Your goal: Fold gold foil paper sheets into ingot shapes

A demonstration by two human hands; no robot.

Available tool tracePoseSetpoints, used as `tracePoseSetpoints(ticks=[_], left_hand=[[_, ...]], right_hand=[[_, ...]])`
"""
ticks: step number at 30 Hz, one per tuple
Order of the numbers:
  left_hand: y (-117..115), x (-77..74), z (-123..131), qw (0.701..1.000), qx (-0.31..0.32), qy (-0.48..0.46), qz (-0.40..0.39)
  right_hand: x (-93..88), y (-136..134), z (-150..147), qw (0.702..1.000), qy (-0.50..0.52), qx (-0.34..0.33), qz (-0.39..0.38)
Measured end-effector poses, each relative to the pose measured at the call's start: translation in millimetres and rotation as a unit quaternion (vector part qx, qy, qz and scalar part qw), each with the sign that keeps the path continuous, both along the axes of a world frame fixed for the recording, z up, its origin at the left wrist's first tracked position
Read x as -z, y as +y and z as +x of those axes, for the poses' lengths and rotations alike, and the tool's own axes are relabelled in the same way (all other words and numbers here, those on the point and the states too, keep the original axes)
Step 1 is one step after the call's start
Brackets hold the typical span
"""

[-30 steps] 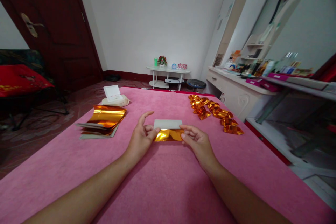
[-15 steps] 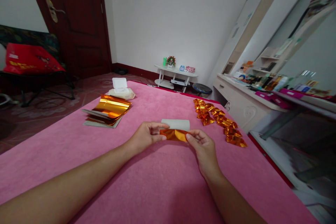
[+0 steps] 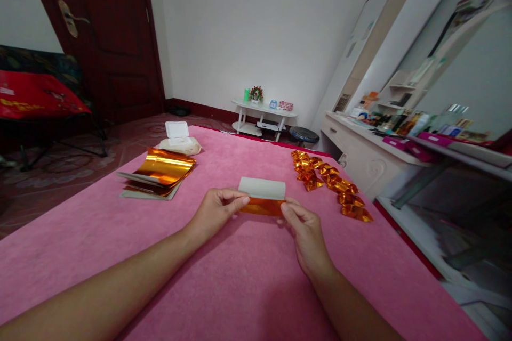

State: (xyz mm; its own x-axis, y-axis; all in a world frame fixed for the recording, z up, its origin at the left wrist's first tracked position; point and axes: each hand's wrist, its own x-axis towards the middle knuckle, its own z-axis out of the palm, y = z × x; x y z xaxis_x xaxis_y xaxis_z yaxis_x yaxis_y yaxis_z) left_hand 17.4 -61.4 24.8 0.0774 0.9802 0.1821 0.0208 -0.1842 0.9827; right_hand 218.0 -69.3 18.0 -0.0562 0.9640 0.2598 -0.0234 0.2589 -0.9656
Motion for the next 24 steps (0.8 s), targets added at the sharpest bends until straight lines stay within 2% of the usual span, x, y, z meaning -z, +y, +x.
tracePoseSetpoints(ticks=[5, 9, 24], left_hand=[[-3.0, 1.2, 2.5, 1.0, -0.002, 0.013, 0.018], [-2.8, 3.2, 3.9, 1.0, -0.01, 0.02, 0.015], [-3.3, 0.5, 3.7, 0.998, -0.049, 0.014, 0.026]], right_hand=[[5.1, 1.5, -2.0, 0.993, 0.097, 0.023, -0.062], [5.6, 1.3, -3.2, 0.986, 0.137, 0.049, -0.081], [7.5, 1.6, -2.6, 0.977, 0.164, 0.091, -0.101]])
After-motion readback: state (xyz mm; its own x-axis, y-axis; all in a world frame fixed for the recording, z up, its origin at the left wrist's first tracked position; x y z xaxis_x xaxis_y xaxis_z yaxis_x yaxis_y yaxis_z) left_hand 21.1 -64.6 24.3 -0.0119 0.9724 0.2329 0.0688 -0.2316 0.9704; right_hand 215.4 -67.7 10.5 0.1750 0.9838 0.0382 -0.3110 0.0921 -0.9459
